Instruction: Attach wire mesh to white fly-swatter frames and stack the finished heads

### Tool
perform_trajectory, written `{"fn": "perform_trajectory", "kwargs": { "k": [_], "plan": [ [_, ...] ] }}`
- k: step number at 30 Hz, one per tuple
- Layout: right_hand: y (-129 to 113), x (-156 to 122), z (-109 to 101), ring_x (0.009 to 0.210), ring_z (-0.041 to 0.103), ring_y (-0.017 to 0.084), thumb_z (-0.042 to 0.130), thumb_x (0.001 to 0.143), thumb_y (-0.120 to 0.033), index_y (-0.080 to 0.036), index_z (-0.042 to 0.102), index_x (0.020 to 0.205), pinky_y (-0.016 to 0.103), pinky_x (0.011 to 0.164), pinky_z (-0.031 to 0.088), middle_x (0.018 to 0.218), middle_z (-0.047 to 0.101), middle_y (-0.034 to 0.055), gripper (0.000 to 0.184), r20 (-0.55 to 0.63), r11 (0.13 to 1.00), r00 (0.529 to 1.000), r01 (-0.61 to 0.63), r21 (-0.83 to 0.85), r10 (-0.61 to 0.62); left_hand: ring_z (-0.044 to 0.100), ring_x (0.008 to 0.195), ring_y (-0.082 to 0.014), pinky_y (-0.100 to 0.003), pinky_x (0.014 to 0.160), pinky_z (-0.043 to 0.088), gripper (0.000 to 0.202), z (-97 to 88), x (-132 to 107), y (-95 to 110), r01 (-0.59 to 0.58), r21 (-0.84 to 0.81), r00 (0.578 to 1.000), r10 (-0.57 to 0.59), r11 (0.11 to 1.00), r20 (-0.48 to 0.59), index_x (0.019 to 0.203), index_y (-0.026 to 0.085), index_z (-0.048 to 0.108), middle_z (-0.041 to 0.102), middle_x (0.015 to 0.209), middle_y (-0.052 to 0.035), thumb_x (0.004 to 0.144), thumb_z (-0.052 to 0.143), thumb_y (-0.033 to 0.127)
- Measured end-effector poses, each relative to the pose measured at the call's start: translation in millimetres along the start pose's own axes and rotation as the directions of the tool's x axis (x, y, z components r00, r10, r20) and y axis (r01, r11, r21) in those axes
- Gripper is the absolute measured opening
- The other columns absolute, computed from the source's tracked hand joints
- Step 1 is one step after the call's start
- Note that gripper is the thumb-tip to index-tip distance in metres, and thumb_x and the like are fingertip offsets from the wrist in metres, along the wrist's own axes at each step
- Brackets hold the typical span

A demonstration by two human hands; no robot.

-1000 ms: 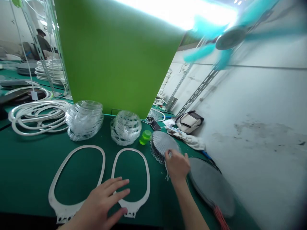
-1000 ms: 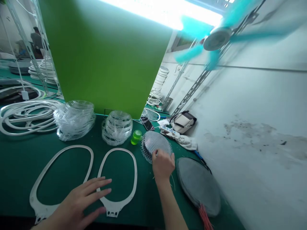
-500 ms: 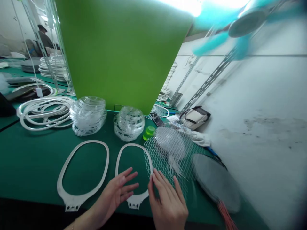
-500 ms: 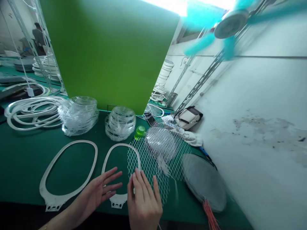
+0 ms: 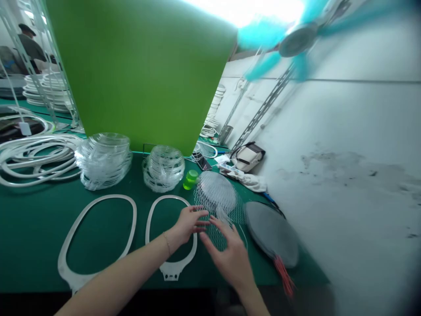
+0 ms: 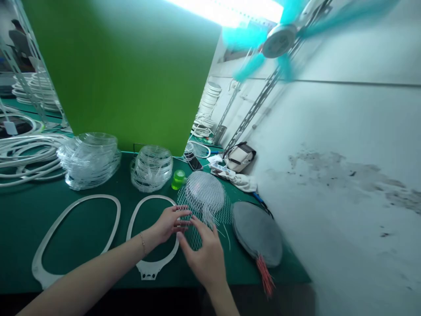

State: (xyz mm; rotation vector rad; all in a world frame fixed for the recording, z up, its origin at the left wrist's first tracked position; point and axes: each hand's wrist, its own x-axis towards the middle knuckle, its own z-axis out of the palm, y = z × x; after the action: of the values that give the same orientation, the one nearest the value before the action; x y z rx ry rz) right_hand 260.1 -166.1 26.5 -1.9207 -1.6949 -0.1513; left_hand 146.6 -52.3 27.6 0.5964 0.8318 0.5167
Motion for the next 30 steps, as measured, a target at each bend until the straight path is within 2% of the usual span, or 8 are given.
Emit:
{"fn": "perform_trajectory", "kwargs": {
  "k": [5, 9, 13, 16, 22, 25, 28, 30],
  "plan": [
    [78, 7, -26, 0.115, 0.062, 0.035, 0.048, 0.086, -0.037, -0.015, 0.066, 0.121, 0.056, 0.102, 0.044, 0.124, 0.068, 0.0160, 0.045, -0.094, 0.934, 0.956, -0.293, -0.206, 0.279, 0.070, 0.079, -0.0147, -0.030, 0.071, 0.060, 0.021, -0.2, 9, 11, -0.070, 0.049, 0.997, 0.071, 0.996, -0.018, 0.114, 0.011, 0.064, 0.071, 0.105, -0.0064, 0.094, 0.066, 0.013],
    [130, 19, -16, 0.131, 0.051, 0.033, 0.050, 0.083, -0.029, -0.020, 0.055, 0.137, 0.058, 0.110, 0.035, 0.139, 0.060, 0.0119, 0.056, 0.080, 0.947, 0.995, -0.032, -0.320, 0.060, 0.072, 0.081, -0.0149, -0.030, 0.075, 0.061, 0.017, 0.5, 9, 33, -0.109, 0.074, 0.994, 0.106, 0.991, 0.038, 0.110, 0.010, 0.066, 0.072, 0.104, -0.0068, 0.093, 0.066, 0.010],
    [141, 28, -4, 0.106, 0.065, 0.027, 0.050, 0.093, -0.036, -0.019, 0.069, 0.111, 0.047, 0.104, 0.043, 0.111, 0.073, 0.0109, 0.031, 0.009, 0.952, 0.997, 0.082, -0.296, -0.083, 0.071, 0.075, -0.0138, -0.028, 0.068, 0.061, 0.015, -2.2, 11, 51, -0.142, 0.147, 0.990, 0.137, 0.979, 0.045, 0.106, 0.011, 0.068, 0.073, 0.098, -0.0048, 0.091, 0.070, 0.013],
    [142, 32, -7, 0.097, 0.067, 0.025, 0.047, 0.097, -0.037, -0.018, 0.072, 0.094, 0.039, 0.093, 0.049, 0.099, 0.075, 0.0106, 0.032, -0.069, 0.952, 0.994, 0.060, -0.299, -0.085, 0.073, 0.070, -0.0150, -0.025, 0.062, 0.060, 0.020, -12.5, 13, 62, -0.157, 0.159, 0.987, 0.153, 0.975, 0.041, 0.105, 0.010, 0.070, 0.075, 0.100, -0.0097, 0.085, 0.075, 0.010],
    [145, 40, -17, 0.105, 0.065, 0.029, 0.047, 0.098, -0.039, -0.013, 0.072, 0.105, 0.044, 0.099, 0.045, 0.109, 0.073, 0.0161, 0.036, -0.199, 0.945, 0.978, -0.008, -0.327, -0.060, 0.075, 0.070, -0.0171, -0.021, 0.055, 0.060, 0.021, -37.6, -4, 82, -0.167, 0.112, 0.986, 0.166, 0.980, 0.019, 0.105, 0.010, 0.071, 0.073, 0.116, -0.0167, 0.084, 0.074, 0.007],
    [144, 43, -14, 0.113, 0.062, 0.031, 0.048, 0.095, -0.034, -0.016, 0.070, 0.116, 0.046, 0.103, 0.043, 0.118, 0.071, 0.0153, 0.035, -0.001, 0.947, 0.997, 0.075, -0.312, -0.079, 0.075, 0.071, -0.0155, -0.020, 0.055, 0.059, 0.021, -49.2, -32, 92, -0.233, 0.081, 0.972, 0.234, 0.969, 0.001, 0.110, 0.012, 0.070, 0.072, 0.119, -0.0141, 0.089, 0.067, 0.007],
    [147, 41, -18, 0.120, 0.060, 0.027, 0.054, 0.085, -0.026, -0.026, 0.068, 0.123, 0.044, 0.107, 0.041, 0.126, 0.069, 0.0058, 0.041, 0.271, 0.955, 0.948, 0.223, -0.197, -0.165, 0.074, 0.069, -0.0145, -0.019, 0.053, 0.059, 0.023, -70.1, -71, 100, -0.305, 0.062, 0.949, 0.308, 0.950, -0.060, 0.111, 0.014, 0.070, 0.074, 0.114, -0.0113, 0.090, 0.065, 0.006],
    [154, 42, -25, 0.128, 0.055, 0.025, 0.052, 0.082, -0.027, -0.030, 0.060, 0.134, 0.042, 0.109, 0.041, 0.138, 0.062, 0.0018, 0.053, 0.323, 0.978, 0.941, 0.152, -0.142, -0.099, 0.074, 0.067, -0.0157, -0.020, 0.052, 0.059, 0.024, -89.3, -97, 100, -0.329, 0.073, 0.932, 0.336, 0.942, -0.138, 0.109, 0.014, 0.072, 0.075, 0.106, -0.0101, 0.087, 0.068, 0.005]
  ]
}}
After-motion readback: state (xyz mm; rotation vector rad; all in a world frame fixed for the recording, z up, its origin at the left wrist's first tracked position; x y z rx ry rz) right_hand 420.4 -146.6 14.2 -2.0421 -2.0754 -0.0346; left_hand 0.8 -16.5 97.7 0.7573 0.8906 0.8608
